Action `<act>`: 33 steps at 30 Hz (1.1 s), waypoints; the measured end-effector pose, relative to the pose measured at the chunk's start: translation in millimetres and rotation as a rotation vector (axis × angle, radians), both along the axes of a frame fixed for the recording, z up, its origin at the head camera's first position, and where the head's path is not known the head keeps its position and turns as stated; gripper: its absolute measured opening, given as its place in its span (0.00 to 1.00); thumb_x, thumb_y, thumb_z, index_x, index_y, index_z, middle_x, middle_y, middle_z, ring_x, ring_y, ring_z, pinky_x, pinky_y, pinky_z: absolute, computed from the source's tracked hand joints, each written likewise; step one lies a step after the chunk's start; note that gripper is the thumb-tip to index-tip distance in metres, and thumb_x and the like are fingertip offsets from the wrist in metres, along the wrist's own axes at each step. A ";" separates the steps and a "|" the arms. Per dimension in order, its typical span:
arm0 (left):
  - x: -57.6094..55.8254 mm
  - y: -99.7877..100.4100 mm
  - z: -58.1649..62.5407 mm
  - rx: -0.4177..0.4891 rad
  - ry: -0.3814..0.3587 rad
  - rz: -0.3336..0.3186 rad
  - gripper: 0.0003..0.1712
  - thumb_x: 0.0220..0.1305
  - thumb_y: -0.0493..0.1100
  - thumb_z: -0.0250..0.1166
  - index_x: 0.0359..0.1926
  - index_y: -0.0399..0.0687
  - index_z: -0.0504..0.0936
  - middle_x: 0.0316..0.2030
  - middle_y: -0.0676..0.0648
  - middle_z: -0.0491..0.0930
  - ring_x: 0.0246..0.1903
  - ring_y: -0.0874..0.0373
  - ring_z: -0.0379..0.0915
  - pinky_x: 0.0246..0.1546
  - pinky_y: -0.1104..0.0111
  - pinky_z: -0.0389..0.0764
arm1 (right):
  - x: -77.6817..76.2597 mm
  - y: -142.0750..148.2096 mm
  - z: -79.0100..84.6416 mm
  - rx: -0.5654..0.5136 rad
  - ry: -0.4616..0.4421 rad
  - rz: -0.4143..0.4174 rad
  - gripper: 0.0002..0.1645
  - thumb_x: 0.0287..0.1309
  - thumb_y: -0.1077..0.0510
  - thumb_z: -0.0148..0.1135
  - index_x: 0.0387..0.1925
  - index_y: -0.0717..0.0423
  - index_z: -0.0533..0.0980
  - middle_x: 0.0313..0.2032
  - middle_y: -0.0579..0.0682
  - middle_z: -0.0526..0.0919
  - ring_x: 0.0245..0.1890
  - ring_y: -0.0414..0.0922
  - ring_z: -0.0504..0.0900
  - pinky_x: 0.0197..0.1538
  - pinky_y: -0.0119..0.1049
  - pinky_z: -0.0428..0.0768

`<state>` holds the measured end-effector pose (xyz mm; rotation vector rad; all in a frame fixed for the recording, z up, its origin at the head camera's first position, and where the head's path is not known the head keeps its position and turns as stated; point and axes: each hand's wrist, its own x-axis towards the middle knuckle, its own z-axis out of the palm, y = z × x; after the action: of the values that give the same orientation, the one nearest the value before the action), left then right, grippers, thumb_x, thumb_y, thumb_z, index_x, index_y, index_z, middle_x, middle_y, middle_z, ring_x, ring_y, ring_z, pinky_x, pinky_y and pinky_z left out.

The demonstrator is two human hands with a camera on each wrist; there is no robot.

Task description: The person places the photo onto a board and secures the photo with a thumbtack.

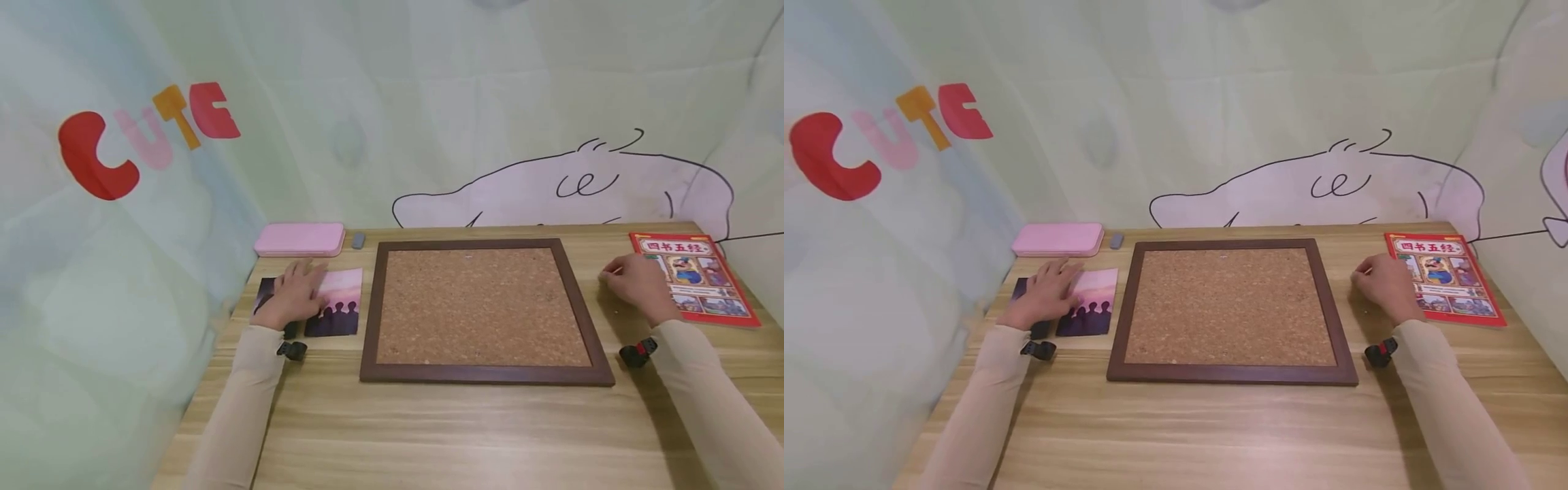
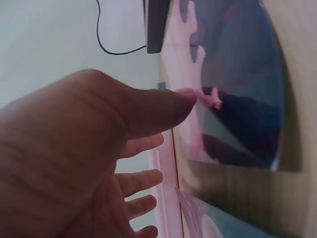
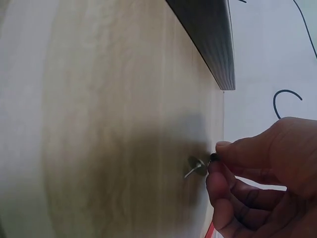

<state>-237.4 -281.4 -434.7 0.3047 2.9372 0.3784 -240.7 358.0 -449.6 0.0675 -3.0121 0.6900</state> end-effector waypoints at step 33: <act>-5.1 -10.9 -9.8 0.003 0.001 0.044 0.37 0.67 0.54 0.73 0.69 0.42 0.71 0.81 0.28 0.51 0.81 0.24 0.36 0.74 0.23 0.36 | 7.6 -30.5 21.3 -0.058 0.018 -0.012 0.14 0.73 0.62 0.62 0.42 0.72 0.86 0.42 0.72 0.89 0.38 0.59 0.83 0.36 0.35 0.72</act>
<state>-242.5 -292.3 -444.6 0.2411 2.9487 0.3893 -233.0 327.5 -428.4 0.0531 -2.9708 0.7713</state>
